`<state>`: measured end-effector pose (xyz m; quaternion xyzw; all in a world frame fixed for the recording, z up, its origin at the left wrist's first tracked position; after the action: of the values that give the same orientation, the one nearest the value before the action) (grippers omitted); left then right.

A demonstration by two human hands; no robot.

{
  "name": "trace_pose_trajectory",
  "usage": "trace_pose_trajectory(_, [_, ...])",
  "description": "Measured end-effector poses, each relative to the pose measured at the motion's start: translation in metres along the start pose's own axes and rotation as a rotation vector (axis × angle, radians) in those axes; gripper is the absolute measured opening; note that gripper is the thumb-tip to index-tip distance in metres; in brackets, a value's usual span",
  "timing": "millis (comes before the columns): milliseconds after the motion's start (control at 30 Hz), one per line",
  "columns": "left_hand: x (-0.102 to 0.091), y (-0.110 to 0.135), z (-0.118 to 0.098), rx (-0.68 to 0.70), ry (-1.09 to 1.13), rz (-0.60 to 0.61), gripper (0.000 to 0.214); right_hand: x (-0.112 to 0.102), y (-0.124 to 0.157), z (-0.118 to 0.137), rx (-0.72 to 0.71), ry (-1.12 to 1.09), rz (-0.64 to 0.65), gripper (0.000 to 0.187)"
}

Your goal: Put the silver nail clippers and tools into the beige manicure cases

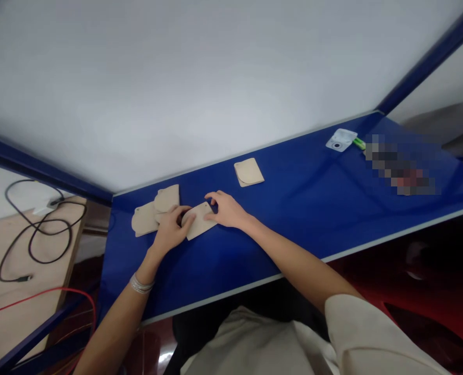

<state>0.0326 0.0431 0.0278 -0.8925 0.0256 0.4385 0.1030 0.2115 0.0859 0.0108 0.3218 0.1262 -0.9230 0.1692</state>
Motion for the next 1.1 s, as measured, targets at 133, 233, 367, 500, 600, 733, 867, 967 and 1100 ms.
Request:
trace_pose_trajectory(133, [0.003,0.002,0.000,0.044,-0.032,0.047,0.033,0.002,-0.001,0.001,0.006,0.061,0.006,0.044])
trace_pose_trajectory(233, [0.002,0.003,0.000,0.043,-0.025,0.080,0.037,0.003,0.000,0.001,0.006,0.057,0.002,0.026])
trace_pose_trajectory(367, [0.005,0.007,-0.005,0.048,-0.020,0.140,0.042,0.005,0.000,0.000,0.021,0.004,0.018,0.016])
trace_pose_trajectory(500, [0.006,0.011,-0.012,0.073,-0.032,0.138,0.039,0.006,0.001,-0.002,0.032,-0.095,0.039,0.013])
trace_pose_trajectory(600, [0.007,0.011,-0.016,0.098,-0.016,0.099,0.035,0.006,0.001,-0.002,0.047,-0.194,0.030,0.018])
trace_pose_trajectory(733, [0.010,0.011,-0.019,0.058,0.021,-0.003,0.031,0.008,0.001,0.004,0.026,-0.342,0.040,0.022])
trace_pose_trajectory(867, [0.015,0.011,-0.021,0.048,0.089,-0.048,0.026,0.011,0.002,0.012,-0.044,-0.441,0.071,0.022])
trace_pose_trajectory(967, [0.018,0.010,-0.019,0.041,0.143,-0.005,0.025,0.013,0.002,0.011,-0.052,-0.435,0.095,0.024])
trace_pose_trajectory(1100, [0.019,0.008,-0.015,0.047,0.182,0.032,0.025,0.013,0.001,0.009,-0.045,-0.462,0.157,0.028])
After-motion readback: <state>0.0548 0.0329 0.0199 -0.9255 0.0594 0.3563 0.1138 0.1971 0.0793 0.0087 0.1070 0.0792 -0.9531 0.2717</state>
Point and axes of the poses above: each hand's wrist, its own y-axis away from the middle knuckle, its own x-axis out of the palm, z = x × y, the point moved 5 cm from there along -y, towards the middle knuckle, and after that the axes turned 4 degrees about -z, right-handed, at the moved point
